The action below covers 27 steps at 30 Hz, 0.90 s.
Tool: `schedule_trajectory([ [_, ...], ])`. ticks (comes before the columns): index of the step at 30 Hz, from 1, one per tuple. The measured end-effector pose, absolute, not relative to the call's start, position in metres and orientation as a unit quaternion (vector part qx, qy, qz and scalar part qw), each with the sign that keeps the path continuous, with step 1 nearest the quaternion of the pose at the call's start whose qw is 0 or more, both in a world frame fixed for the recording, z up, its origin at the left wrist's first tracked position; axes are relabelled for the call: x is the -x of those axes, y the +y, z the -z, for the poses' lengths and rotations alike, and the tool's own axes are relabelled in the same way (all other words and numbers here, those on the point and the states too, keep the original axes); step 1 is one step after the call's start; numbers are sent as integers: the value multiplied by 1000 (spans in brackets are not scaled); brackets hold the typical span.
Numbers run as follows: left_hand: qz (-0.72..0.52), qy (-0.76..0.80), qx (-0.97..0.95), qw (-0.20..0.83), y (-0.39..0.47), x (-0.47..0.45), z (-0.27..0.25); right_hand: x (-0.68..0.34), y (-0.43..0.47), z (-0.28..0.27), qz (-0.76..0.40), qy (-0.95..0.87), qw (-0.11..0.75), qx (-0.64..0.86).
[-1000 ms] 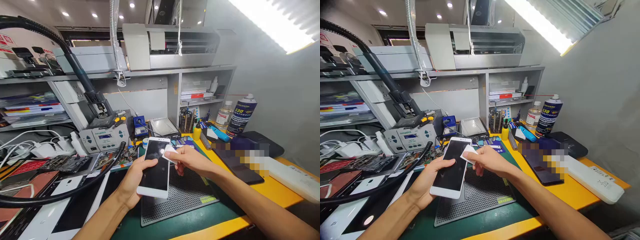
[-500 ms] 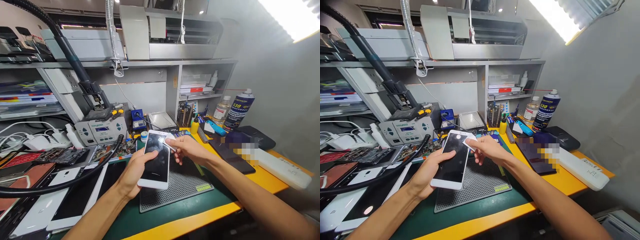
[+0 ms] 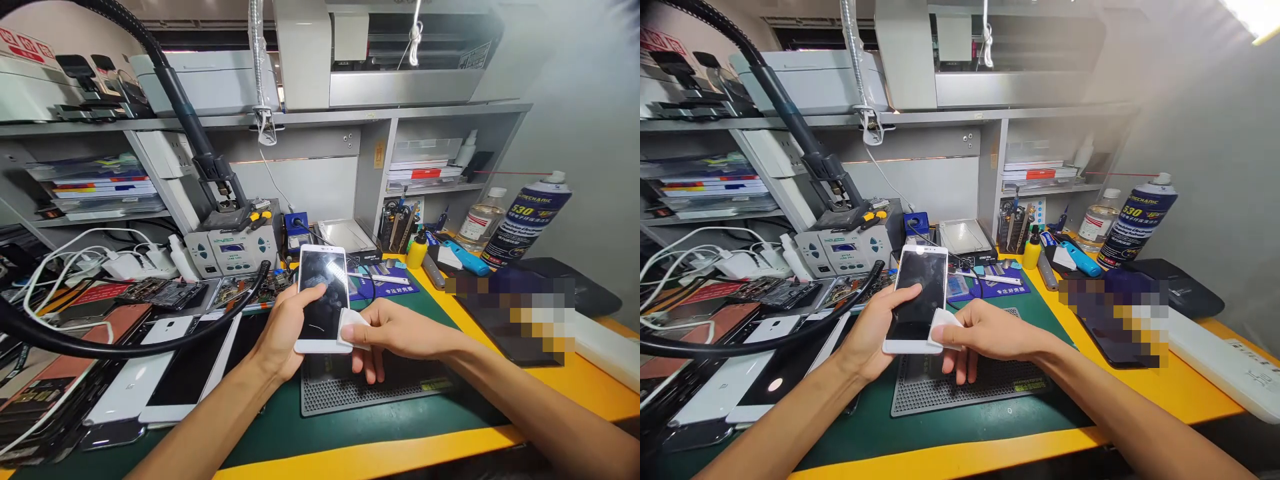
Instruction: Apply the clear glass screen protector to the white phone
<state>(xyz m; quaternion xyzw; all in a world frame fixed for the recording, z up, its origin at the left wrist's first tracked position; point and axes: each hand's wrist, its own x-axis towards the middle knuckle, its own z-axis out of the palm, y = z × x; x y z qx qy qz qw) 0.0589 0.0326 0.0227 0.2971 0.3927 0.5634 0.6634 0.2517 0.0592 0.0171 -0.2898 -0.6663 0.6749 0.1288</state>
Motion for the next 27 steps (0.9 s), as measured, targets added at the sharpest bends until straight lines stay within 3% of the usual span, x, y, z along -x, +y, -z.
schedule_trajectory([
  [11, -522, 354, -205, 749, 31, -59, -32, -246, 56, -17, -622, -692, 178, 318],
  [21, -629, 293, -232, 682, 30, -63, -33, -215, 37, 2, -483, -724, 291, 397],
  [27, -646, 310, -226, 660, 28, -64, -39, -209, 32, 0, -523, -709, 298, 367],
])
